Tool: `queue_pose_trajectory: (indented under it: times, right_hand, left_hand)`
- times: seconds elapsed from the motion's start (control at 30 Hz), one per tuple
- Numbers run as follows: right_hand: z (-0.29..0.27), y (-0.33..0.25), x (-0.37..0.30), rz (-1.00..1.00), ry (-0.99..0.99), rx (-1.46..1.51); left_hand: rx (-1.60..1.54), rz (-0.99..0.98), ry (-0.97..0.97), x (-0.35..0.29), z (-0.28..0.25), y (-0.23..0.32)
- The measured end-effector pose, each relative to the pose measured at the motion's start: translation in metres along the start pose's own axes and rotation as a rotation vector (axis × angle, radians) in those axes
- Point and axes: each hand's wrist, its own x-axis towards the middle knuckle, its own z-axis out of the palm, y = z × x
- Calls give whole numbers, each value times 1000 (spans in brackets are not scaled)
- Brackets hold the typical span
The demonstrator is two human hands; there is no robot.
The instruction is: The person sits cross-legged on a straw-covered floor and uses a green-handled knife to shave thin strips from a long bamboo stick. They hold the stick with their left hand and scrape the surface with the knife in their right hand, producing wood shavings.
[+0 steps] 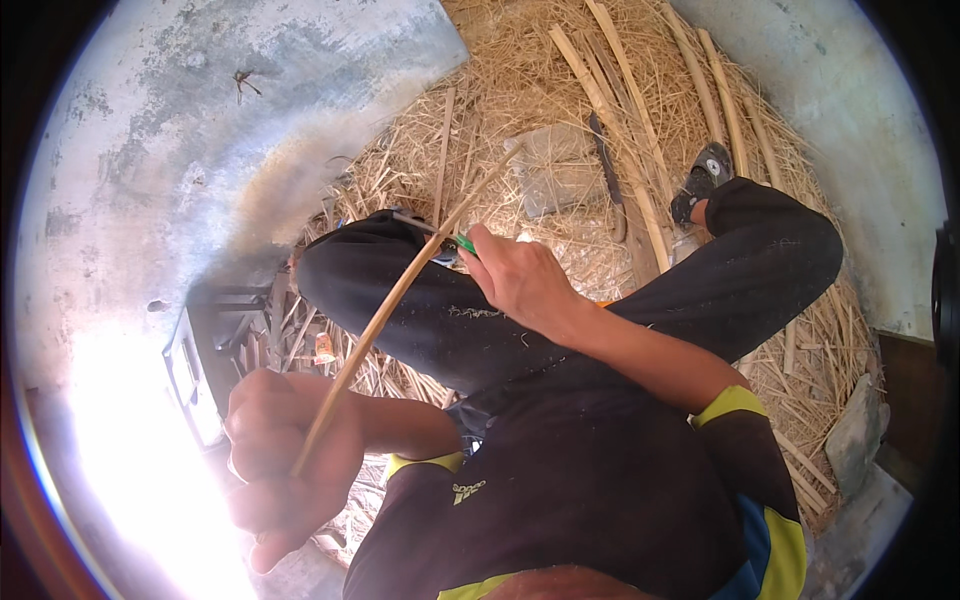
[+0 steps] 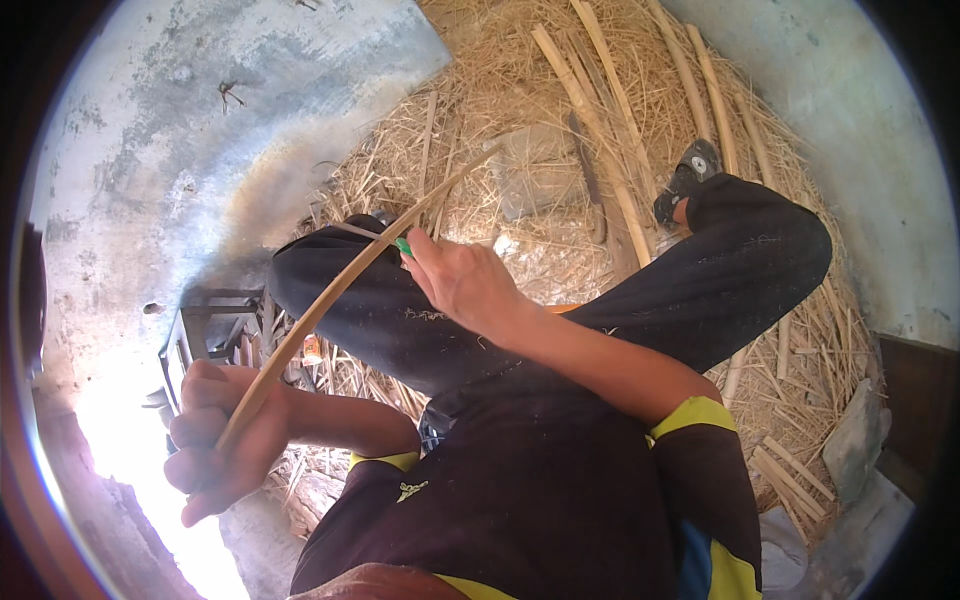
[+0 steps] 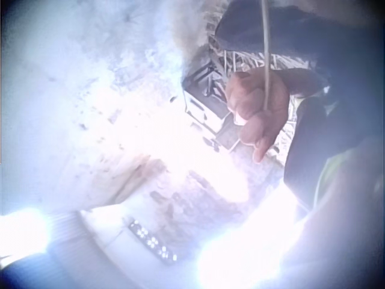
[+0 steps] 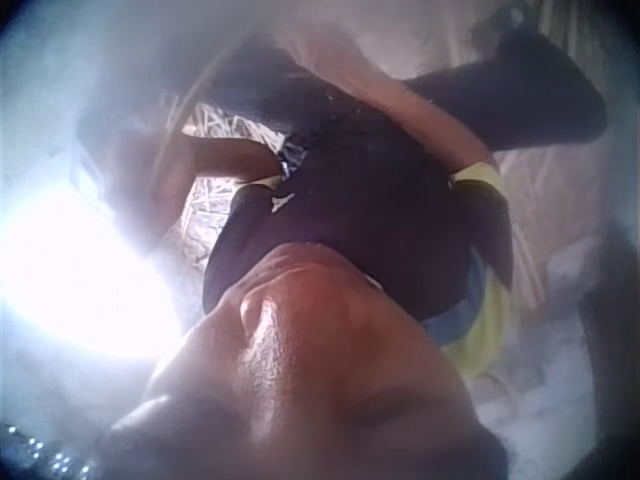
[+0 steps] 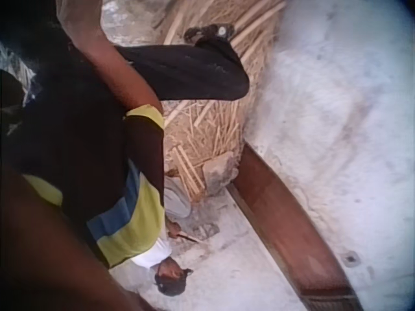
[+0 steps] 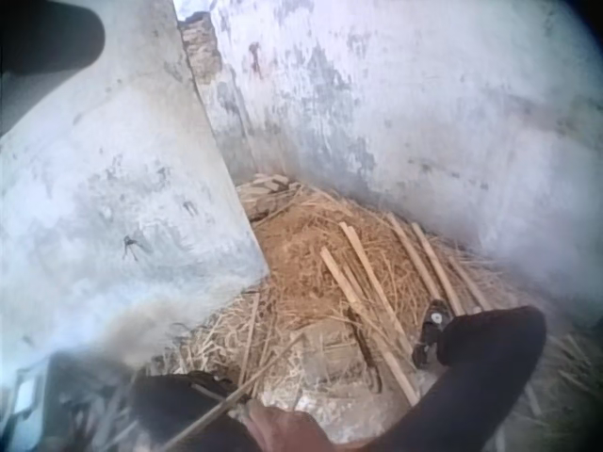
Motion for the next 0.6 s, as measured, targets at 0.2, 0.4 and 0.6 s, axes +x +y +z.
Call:
queue_pose_trajectory:
  times: [0.2,0.4,0.6]
  right_hand:
    - [12,-14,15,-23,33,-74]
    - [17,28,13,135,-84,-230]
    - [20,27,10,210,-177,-157]
  left_hand:
    - [382,19,252,19,11,-23]
    - [472,59,273,19,22,-21]
    - [414,36,264,16,16,-15]
